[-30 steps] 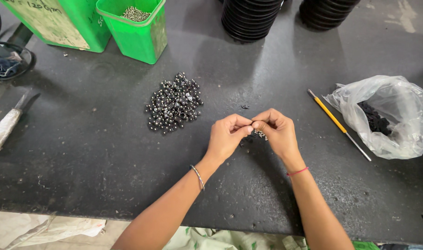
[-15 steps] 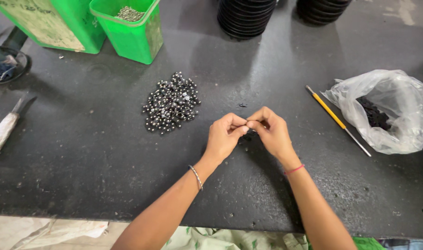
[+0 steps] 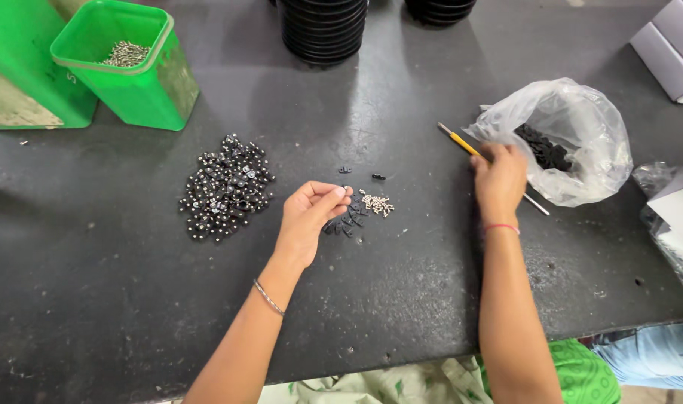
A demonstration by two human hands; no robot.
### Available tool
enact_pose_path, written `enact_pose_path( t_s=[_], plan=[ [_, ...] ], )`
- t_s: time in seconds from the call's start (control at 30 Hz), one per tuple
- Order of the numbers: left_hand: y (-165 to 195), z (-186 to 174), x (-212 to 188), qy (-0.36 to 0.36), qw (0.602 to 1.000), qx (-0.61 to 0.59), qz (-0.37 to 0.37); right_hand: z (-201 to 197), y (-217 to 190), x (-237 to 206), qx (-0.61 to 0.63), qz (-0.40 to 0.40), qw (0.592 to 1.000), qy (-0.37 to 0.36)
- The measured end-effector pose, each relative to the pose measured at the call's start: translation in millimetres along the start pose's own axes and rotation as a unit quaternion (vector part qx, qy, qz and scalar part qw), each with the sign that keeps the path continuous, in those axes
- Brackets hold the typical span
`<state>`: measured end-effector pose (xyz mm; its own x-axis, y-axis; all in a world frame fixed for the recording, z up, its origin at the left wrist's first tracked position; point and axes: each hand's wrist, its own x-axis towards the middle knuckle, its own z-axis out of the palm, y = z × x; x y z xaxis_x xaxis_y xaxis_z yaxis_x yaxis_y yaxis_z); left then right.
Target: The person repeatedly picks small black plastic parts and silver metal pins from a table, inserts the pins into the parts, and uses a yellow-handled tool to press them in. The assembled units are placed into a growing pile on the table.
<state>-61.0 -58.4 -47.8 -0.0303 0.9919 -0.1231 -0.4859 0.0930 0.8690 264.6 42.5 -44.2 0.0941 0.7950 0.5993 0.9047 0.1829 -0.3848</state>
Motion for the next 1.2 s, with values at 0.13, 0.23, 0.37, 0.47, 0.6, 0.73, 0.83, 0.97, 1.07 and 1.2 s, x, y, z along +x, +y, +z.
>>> enact_pose_path(
  t_s=[0.13, 0.23, 0.37, 0.47, 0.6, 0.73, 0.83, 0.97, 1.07, 1.2],
  plan=[
    [1, -8, 1, -0.02, 0.999, -0.038, 0.005, 11, 20, -4, -0.023, 0.031, 0.999, -0.029],
    [4, -16, 4, -0.023, 0.999, -0.026, 0.011, 12, -8, -8, 0.092, 0.016, 0.994, -0.055],
    [4, -21, 10, -0.019, 0.999, -0.033, 0.009, -6, -72, -15, 0.253, -0.066, 0.963, -0.06],
    [2, -24, 13, -0.017, 0.999, -0.047, -0.005, -20, -109, -22, 0.137, -0.066, 0.98, -0.124],
    [1, -27, 17, -0.01, 0.998, -0.064, -0.013, -29, -127, -22, 0.214, -0.124, 0.959, -0.14],
    [-1, -27, 21, 0.0, 0.998, -0.055, -0.021, -28, -130, -20, 0.226, -0.198, 0.944, -0.134],
    [-2, -27, 23, -0.001, 0.998, -0.055, -0.02, -27, -130, -22, 0.2, -0.218, 0.947, -0.126],
    [-3, -26, 24, 0.007, 0.999, -0.04, -0.022, -27, -133, -24, 0.188, -0.238, 0.947, -0.108],
    [-3, -25, 25, 0.009, 0.999, -0.035, -0.022, -28, -135, -24, 0.188, -0.238, 0.947, -0.103],
    [-3, -26, 24, 0.008, 0.999, -0.033, -0.022, -29, -136, -24, 0.18, -0.242, 0.948, -0.1]
  ],
)
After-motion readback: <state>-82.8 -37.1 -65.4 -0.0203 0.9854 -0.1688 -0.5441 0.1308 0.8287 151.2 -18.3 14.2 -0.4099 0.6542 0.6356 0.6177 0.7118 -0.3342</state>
